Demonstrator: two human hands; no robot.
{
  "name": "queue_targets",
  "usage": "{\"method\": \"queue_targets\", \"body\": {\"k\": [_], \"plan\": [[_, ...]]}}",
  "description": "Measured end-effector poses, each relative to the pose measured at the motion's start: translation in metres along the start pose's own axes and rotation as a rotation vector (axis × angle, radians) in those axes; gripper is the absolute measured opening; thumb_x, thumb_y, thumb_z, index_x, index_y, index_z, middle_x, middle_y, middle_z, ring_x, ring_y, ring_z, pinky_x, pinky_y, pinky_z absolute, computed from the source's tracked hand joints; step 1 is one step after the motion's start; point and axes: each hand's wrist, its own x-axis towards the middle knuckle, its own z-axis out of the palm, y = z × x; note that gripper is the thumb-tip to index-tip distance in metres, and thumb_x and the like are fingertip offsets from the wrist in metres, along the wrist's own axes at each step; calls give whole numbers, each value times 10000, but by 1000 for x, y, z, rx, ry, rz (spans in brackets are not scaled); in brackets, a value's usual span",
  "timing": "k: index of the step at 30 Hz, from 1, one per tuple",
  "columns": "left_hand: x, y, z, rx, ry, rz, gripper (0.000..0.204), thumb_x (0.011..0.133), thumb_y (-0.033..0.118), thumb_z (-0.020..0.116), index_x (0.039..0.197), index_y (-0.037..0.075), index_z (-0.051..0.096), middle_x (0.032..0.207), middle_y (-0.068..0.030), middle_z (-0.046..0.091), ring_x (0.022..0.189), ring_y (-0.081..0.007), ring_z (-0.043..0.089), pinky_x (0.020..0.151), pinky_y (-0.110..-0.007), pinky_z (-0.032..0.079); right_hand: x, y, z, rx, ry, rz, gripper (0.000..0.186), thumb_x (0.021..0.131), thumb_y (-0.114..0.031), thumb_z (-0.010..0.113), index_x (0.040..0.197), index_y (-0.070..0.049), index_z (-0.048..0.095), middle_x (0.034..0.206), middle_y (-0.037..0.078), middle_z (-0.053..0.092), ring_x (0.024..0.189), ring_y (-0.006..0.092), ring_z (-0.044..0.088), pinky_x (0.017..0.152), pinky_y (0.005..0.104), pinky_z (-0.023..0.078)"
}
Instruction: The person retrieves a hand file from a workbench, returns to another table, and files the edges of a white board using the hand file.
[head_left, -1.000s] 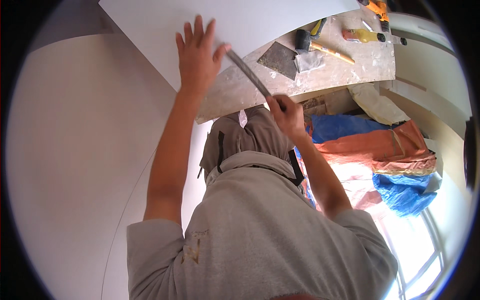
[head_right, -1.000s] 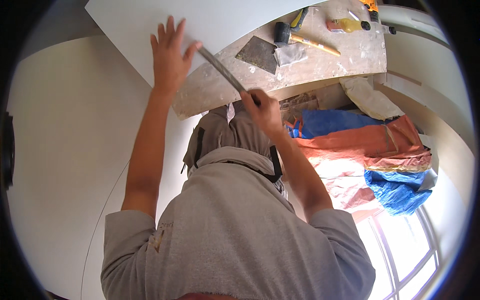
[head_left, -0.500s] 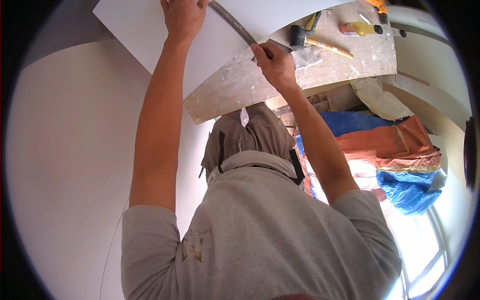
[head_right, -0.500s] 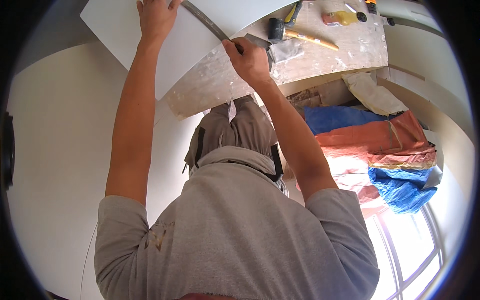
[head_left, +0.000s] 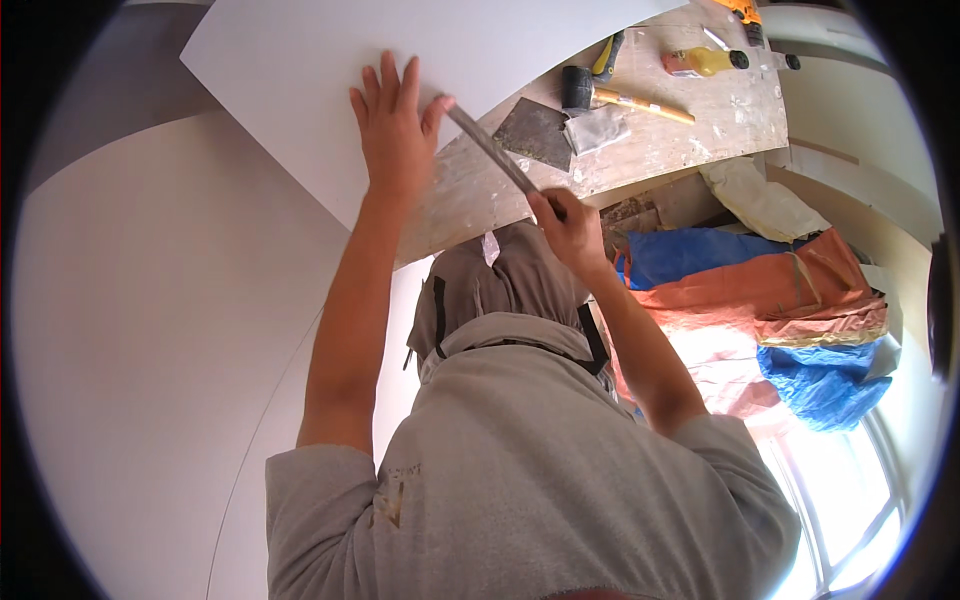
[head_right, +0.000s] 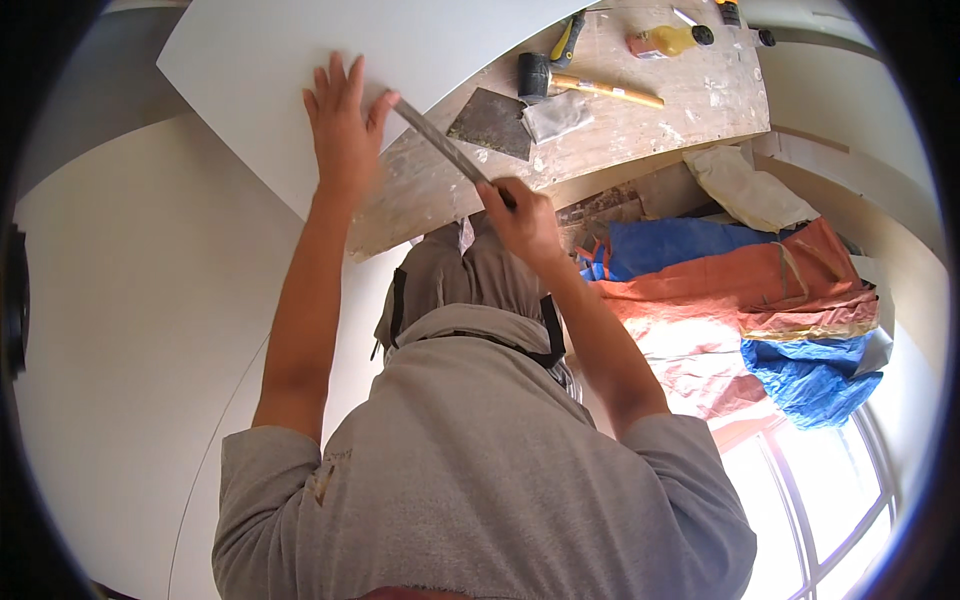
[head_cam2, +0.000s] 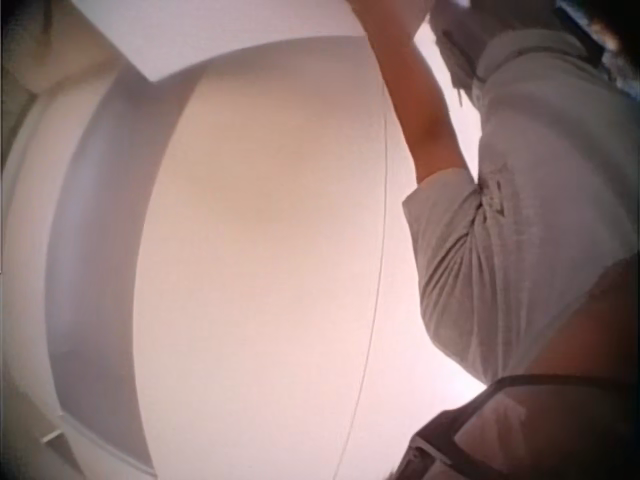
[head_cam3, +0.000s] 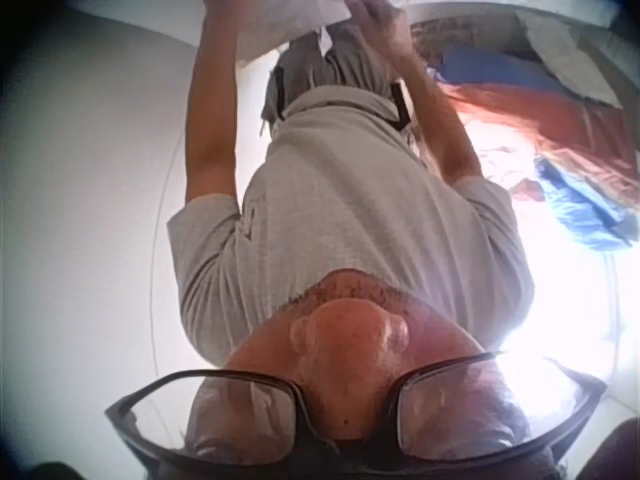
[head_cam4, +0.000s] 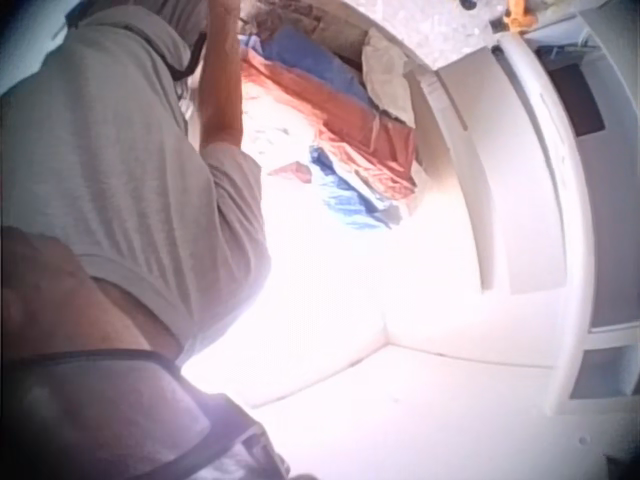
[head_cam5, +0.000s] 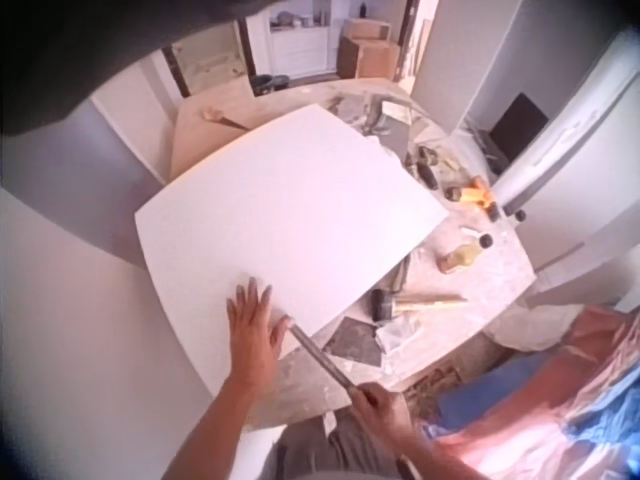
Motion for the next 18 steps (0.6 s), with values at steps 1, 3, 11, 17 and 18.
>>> {"method": "queue_targets", "body": {"k": [1,3,11,17,18], "plan": [[18,-5,2,3,3,6,693,1040,498,727,1570,79,569,1680,-260,474,1537,-540,426,1258,-704,289,18,-7,2,5,15,-34,344,1052,-353,759,1025,-9,759,724,160,697,598,268,662,613,413,528],[64,-15,11,79,98,42,686,1067,511,682,1575,68,555,1673,-258,481,1523,-533,446,1260,-691,296,57,-27,2,54,54,-90,351,1051,-365,747,1036,-15,760,755,182,716,661,322,712,642,430,544],[149,42,35,-70,41,51,706,1074,447,665,1567,-35,515,1659,-297,463,1540,-524,406,1275,-667,282,105,-36,-52,173,222,6,391,1027,-391,771,1014,0,783,760,129,747,684,234,721,671,381,567],[113,108,90,8,-10,390,711,1103,542,584,1583,21,528,1678,-240,479,1549,-490,431,1295,-646,276,16,39,-89,350,321,251,383,1080,-355,733,1003,20,746,698,46,678,565,82,609,516,286,490],[116,114,103,1,-3,432,715,1098,542,589,1582,20,533,1687,-228,474,1560,-473,427,1303,-641,267,5,51,-89,326,338,261,372,1087,-344,728,1002,18,739,695,39,669,561,80,606,506,276,481]]}}
